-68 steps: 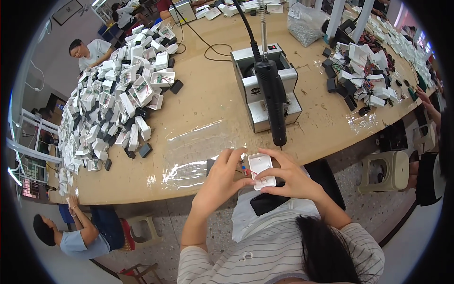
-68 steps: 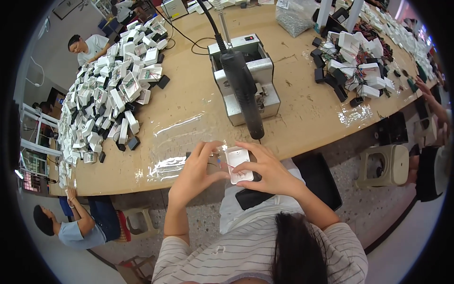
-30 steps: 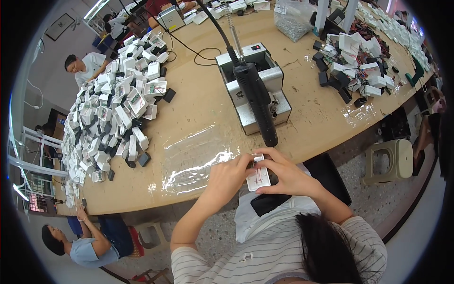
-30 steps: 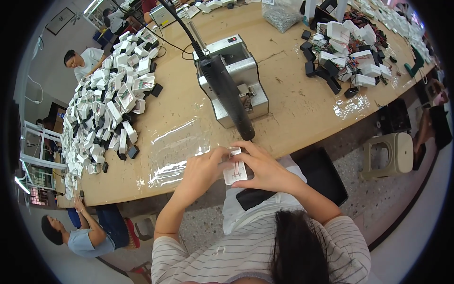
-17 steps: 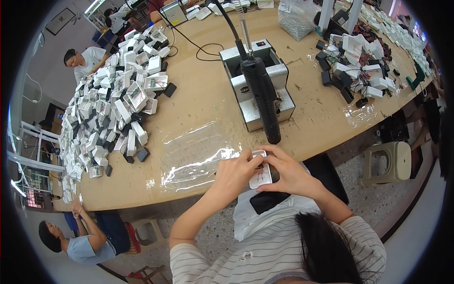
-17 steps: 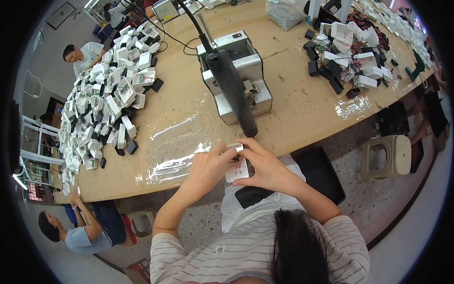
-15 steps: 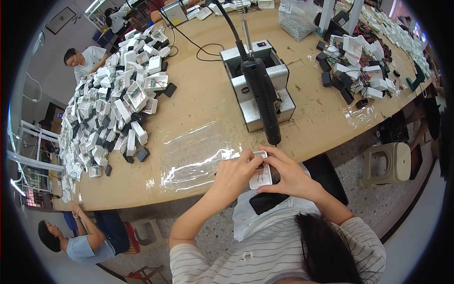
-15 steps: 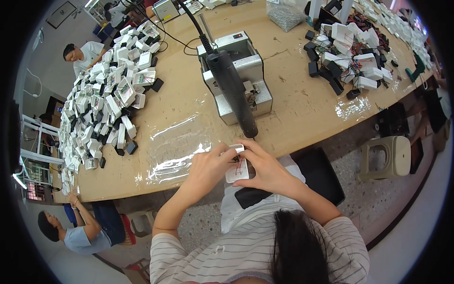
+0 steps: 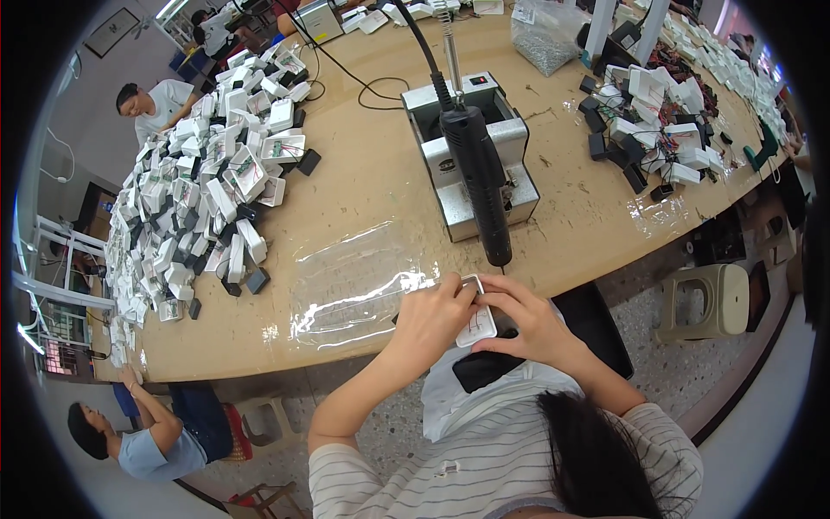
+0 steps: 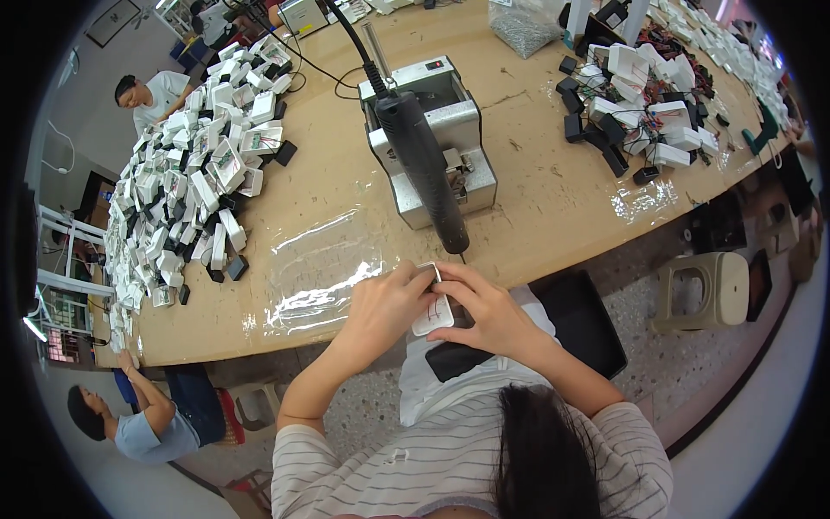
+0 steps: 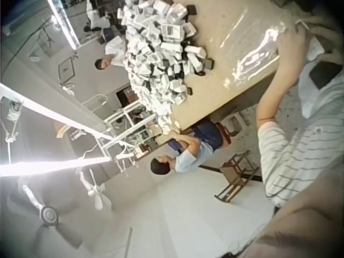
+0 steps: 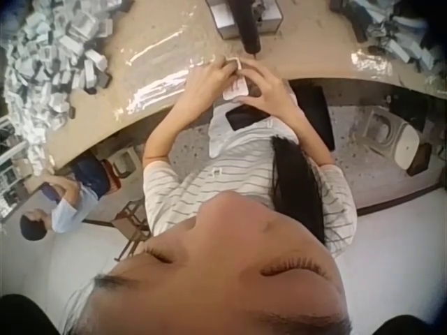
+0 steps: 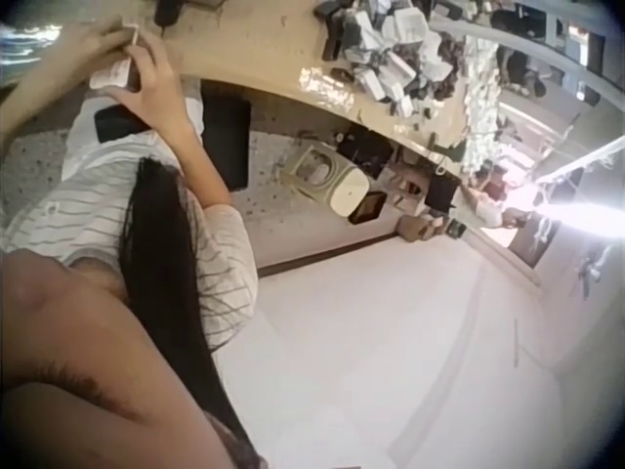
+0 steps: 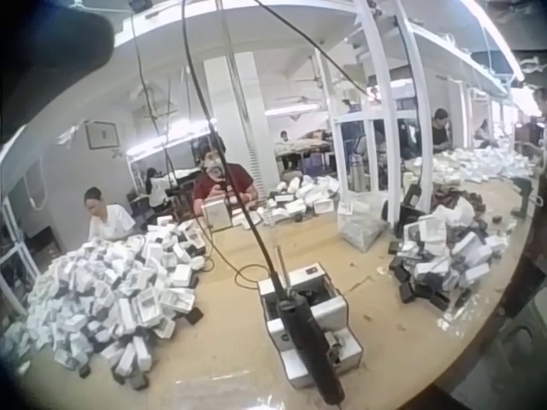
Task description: Stamping labels or sealing small white boxes using a manual press tool on an assembly line.
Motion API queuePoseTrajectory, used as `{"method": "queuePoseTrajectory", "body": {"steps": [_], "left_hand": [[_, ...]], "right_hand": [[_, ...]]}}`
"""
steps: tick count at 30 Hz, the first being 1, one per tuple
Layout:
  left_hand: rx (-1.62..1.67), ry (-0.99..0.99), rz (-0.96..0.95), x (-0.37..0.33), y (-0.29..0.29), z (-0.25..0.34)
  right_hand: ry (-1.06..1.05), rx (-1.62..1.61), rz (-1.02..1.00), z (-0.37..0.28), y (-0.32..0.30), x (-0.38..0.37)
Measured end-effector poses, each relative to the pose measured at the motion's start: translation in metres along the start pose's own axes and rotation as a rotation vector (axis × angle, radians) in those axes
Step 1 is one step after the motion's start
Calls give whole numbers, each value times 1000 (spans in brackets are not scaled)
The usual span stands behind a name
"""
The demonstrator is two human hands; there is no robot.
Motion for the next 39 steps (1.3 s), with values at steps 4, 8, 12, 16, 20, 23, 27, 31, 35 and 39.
{"method": "queuePoseTrajectory", "body": {"steps": [4, 8, 12, 16, 20, 23, 27, 31, 35, 39], "left_hand": [[113, -32, 22, 2, -4, -3], [159, -25, 20, 6, -3, -7], [222, -48, 25, 6, -6, -6], [259, -101, 33, 8, -4, -8], [263, -79, 27, 6, -5, -5], [277, -87, 34, 8, -3, -8], [270, -100, 50, 10, -2, -10], [274, -86, 58, 9, -3, -8], [283, -89, 64, 9, -2, -9], [279, -88, 70, 11, -1, -11]], "right_hand": [[25, 58, -6, -7, 0, -1], [74, 39, -43, -10, -5, -4], [-91, 241, 128, -16, -39, -19], [-60, 348, 612, -19, -78, -58], [15, 345, 561, -7, -81, -95], [19, 381, 587, 5, -74, -94], [-49, -233, 634, 35, -64, -71], [-167, -812, 265, 35, -50, -66], [-292, -898, 129, 22, -50, -72], [-239, -653, 251, 8, -73, -76]]}}
Point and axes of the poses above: each hand's wrist, its own x-axis away from the middle knuckle, its own y-axis out of the palm, z = x × y, the point moved 6 cm from there along -x, towards the middle knuckle, and after that the axes turned 13 degrees about -z, right-handed, at the moved point
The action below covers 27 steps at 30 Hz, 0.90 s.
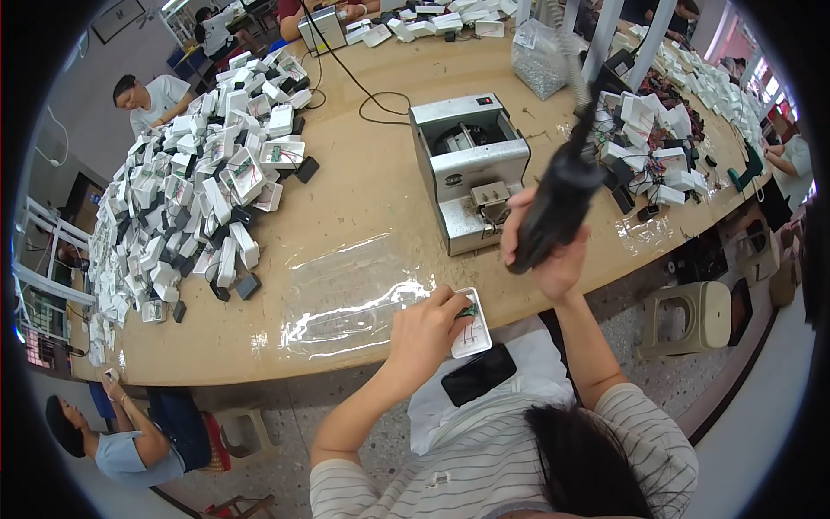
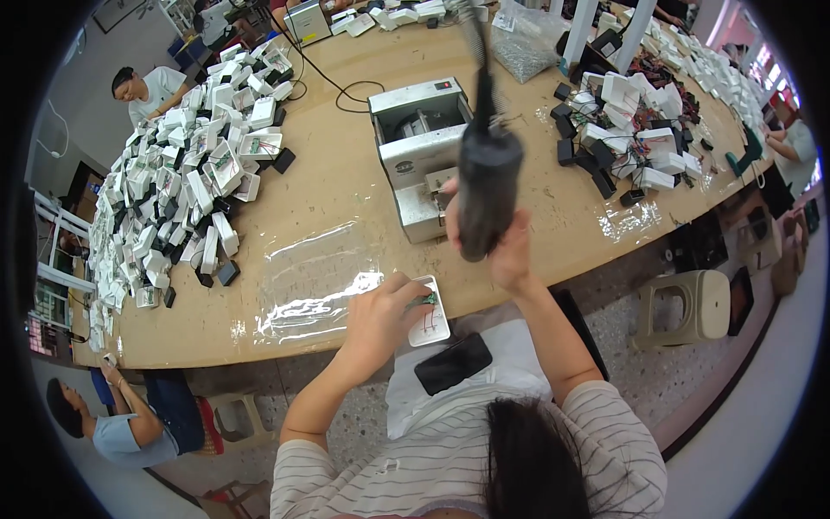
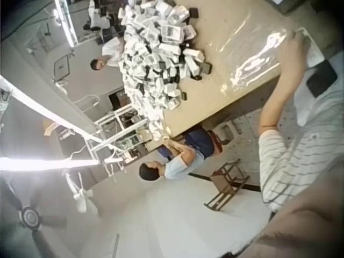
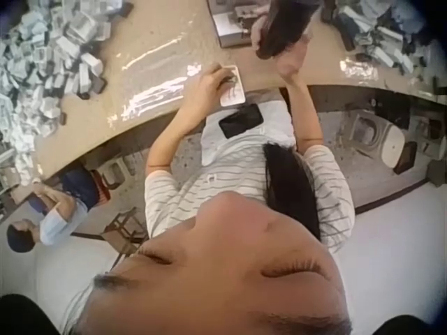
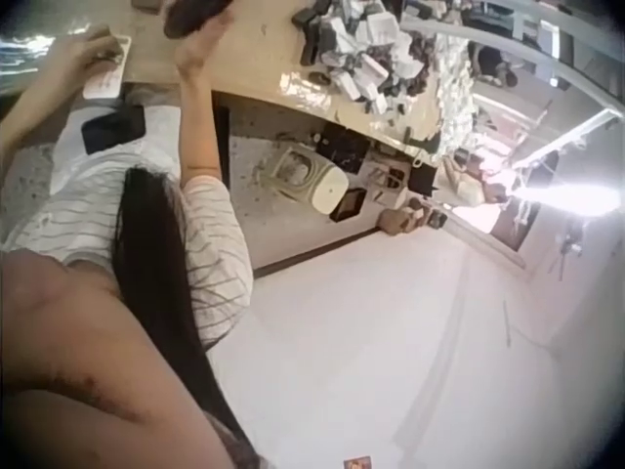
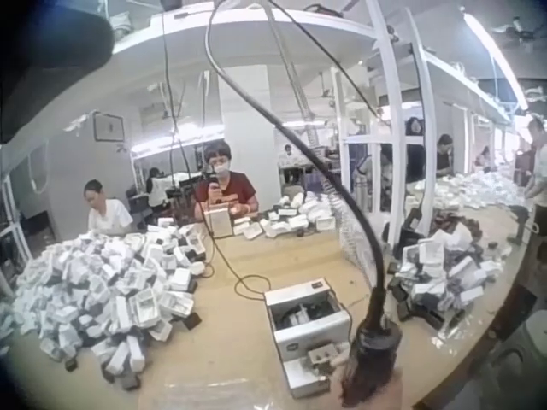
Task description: Stamping labels or sealing small white boxes using a manual press tool on an assembly line.
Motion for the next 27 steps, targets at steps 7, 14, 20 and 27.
{"method": "queuePoseTrajectory", "body": {"steps": [7, 14, 20, 27], "left_hand": [[11, 12, 26, 2, -2, 3], [-4, 13, 28, 1, 0, 3], [-1, 7, 20, 1, -1, 3], [6, -9, 4, 1, 0, 1]], "right_hand": [[-311, 10, 198, -50, -19, -51], [-226, 58, 173, -20, -19, -61], [-197, 66, 194, -14, -20, -65], [-159, 76, 220, -14, -17, -67]]}}
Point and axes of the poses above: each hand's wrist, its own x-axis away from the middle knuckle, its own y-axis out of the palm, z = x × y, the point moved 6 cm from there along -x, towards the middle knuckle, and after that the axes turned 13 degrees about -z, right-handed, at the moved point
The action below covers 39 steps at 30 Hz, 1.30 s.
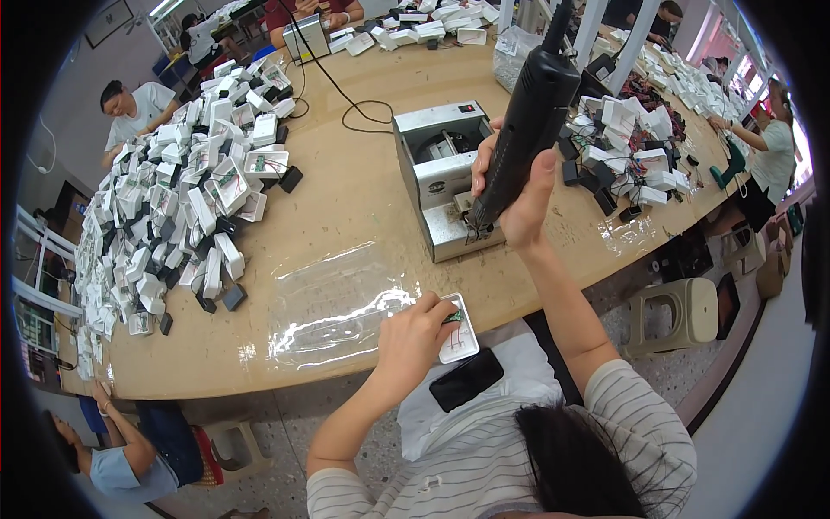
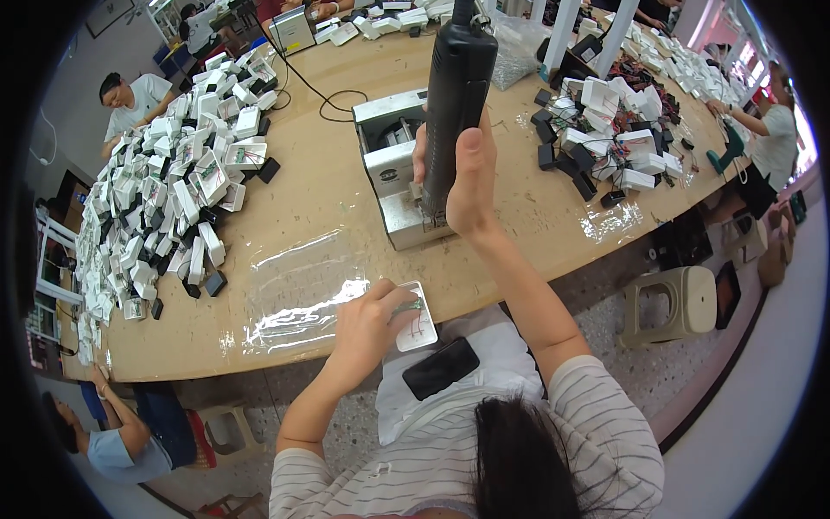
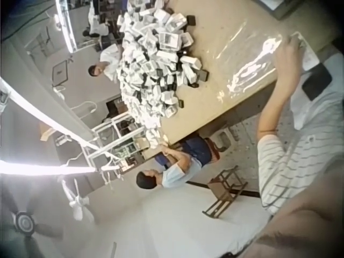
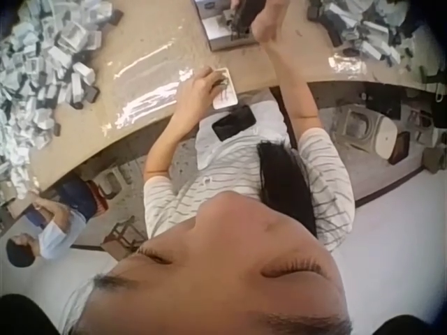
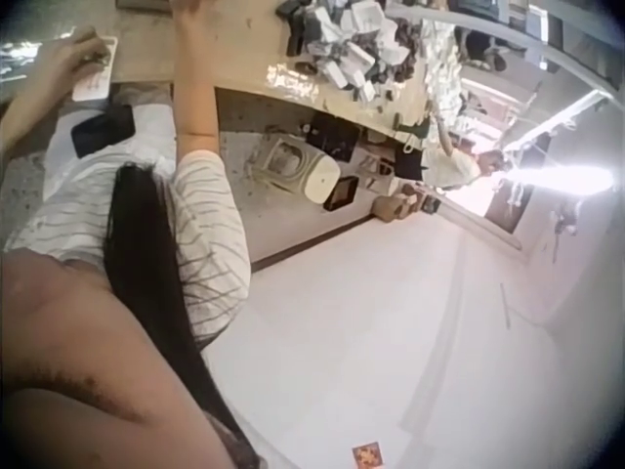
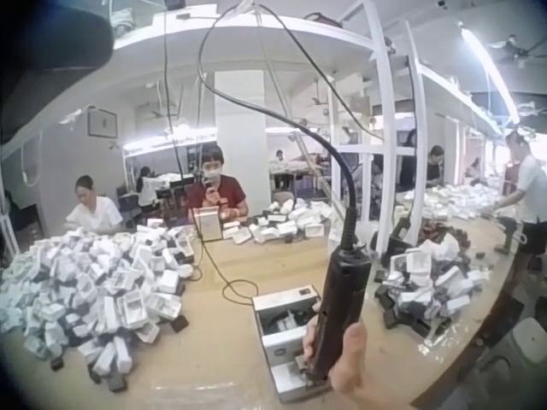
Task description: Stamping labels or sealing small white boxes using a manual press tool on an assembly line.
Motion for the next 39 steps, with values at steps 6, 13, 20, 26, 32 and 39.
{"method": "queuePoseTrajectory", "body": {"steps": [6, 13, 20, 26, 32, 39], "left_hand": [[7, 3, 3, 0, 0, 1], [7, -10, -7, -1, -1, 1], [14, -19, 4, 0, -1, 1], [6, 6, 5, 0, -1, 1], [11, 11, 8, 1, -1, 1], [30, 8, 2, 0, -1, 0]], "right_hand": [[-9, 46, -14, -1, 1, 0], [20, 107, -2, -5, 10, -5], [20, 94, 38, 0, 5, -4], [-20, 107, 41, -6, 8, 8], [0, 128, 28, -6, 10, 5], [111, -26, 5, -5, 18, 32]]}}
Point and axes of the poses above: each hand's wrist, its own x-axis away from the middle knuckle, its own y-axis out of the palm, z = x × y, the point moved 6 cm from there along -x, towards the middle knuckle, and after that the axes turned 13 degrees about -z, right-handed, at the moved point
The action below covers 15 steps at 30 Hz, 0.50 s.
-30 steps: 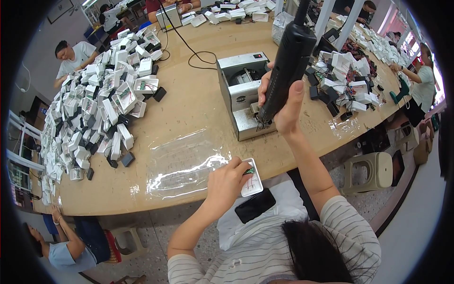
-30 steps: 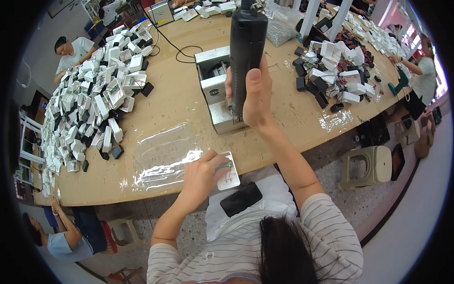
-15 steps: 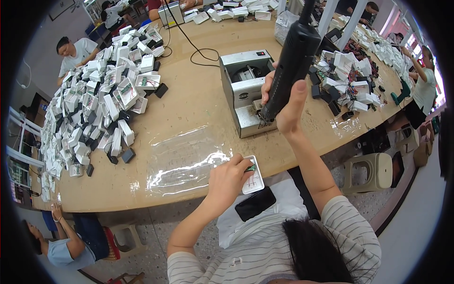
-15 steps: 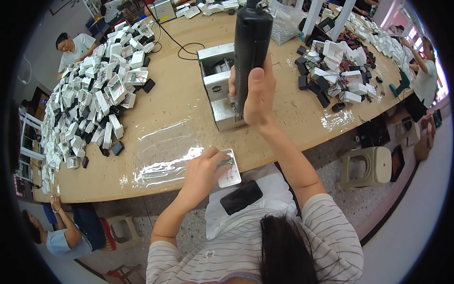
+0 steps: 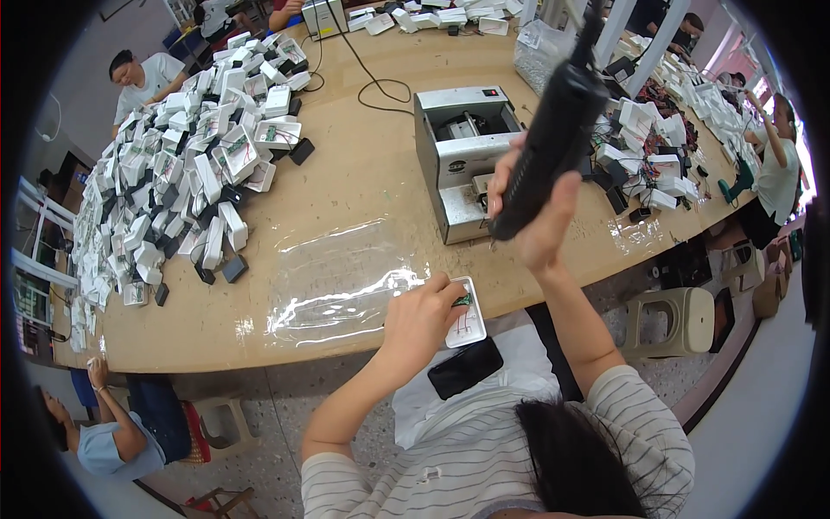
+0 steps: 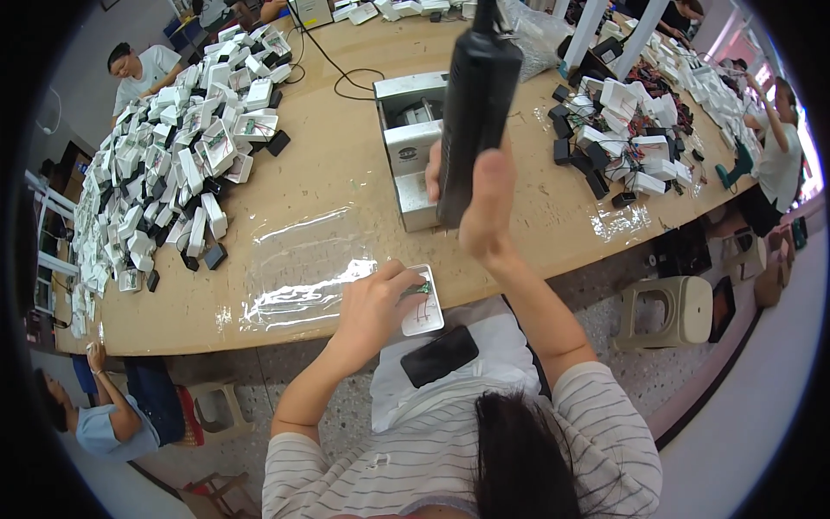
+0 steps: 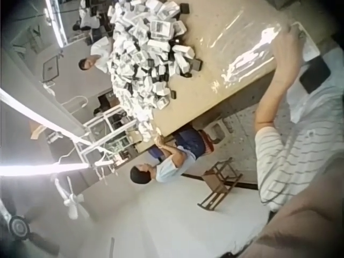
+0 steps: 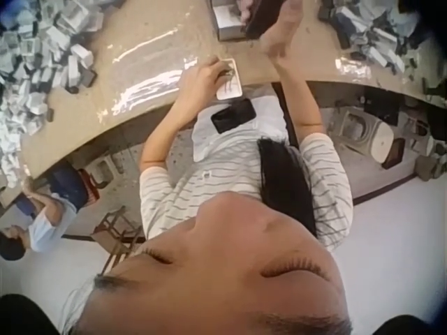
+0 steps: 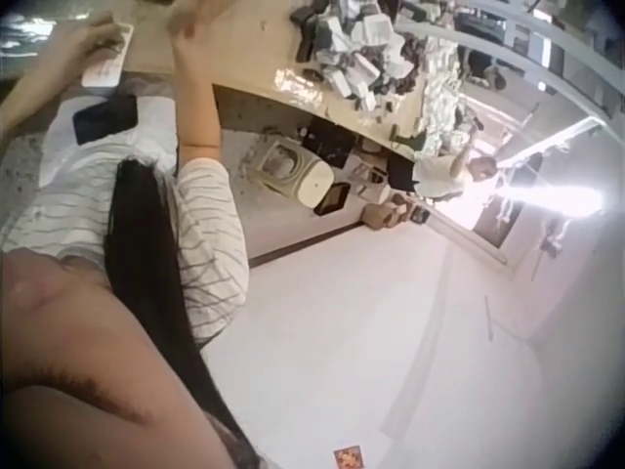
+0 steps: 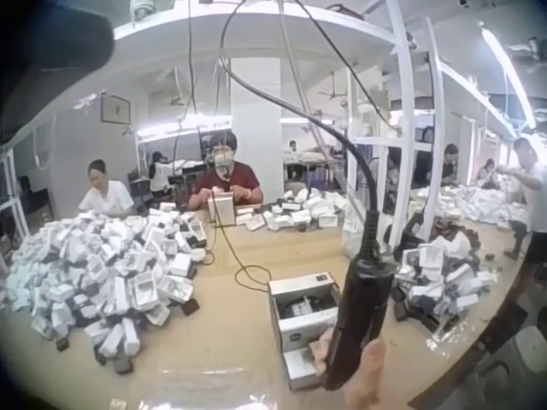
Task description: Stamping labels or sealing small white boxes using a manual press tool on an assembly line.
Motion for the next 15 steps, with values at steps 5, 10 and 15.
{"method": "queuePoseTrajectory", "body": {"steps": [5, 10, 15], "left_hand": [[7, -1, -2, 1, -2, 0], [16, -12, 13, 0, -4, 2], [22, -1, 30, 1, -4, 3]], "right_hand": [[113, -156, -101, -10, 31, 45], [170, -58, -186, 4, 39, 61], [161, -42, -173, 12, 36, 65]]}}
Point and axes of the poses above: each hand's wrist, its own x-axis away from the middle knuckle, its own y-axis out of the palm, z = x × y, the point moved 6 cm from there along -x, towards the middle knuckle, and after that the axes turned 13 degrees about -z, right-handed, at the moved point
